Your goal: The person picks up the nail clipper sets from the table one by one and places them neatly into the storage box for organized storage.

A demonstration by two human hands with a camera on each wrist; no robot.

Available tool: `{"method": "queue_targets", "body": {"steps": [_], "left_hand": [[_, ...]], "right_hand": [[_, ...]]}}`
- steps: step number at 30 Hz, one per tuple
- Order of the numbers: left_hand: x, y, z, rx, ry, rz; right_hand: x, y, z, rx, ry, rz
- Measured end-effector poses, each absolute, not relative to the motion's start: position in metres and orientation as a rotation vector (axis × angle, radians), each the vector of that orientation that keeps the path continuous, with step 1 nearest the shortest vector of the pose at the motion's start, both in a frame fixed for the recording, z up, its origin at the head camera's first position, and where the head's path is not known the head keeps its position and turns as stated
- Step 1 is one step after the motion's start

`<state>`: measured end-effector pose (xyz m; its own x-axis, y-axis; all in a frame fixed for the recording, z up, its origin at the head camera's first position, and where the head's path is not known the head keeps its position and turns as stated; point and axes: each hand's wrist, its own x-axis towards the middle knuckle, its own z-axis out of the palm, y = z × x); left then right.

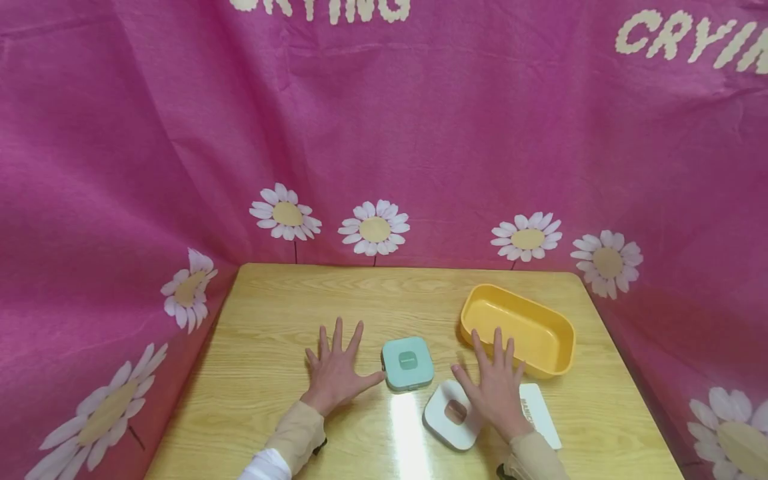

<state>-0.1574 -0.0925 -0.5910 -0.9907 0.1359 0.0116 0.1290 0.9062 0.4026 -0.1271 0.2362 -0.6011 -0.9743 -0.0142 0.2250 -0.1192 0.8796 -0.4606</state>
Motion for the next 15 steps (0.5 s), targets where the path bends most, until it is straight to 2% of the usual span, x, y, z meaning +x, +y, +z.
{"method": "queue_targets", "body": {"steps": [15], "left_hand": [[-0.167, -0.076, -0.586, 0.244, 3.067, 0.643]], "right_hand": [[-0.129, 0.253, -0.601, 0.043, -2.844, 0.678]]}}
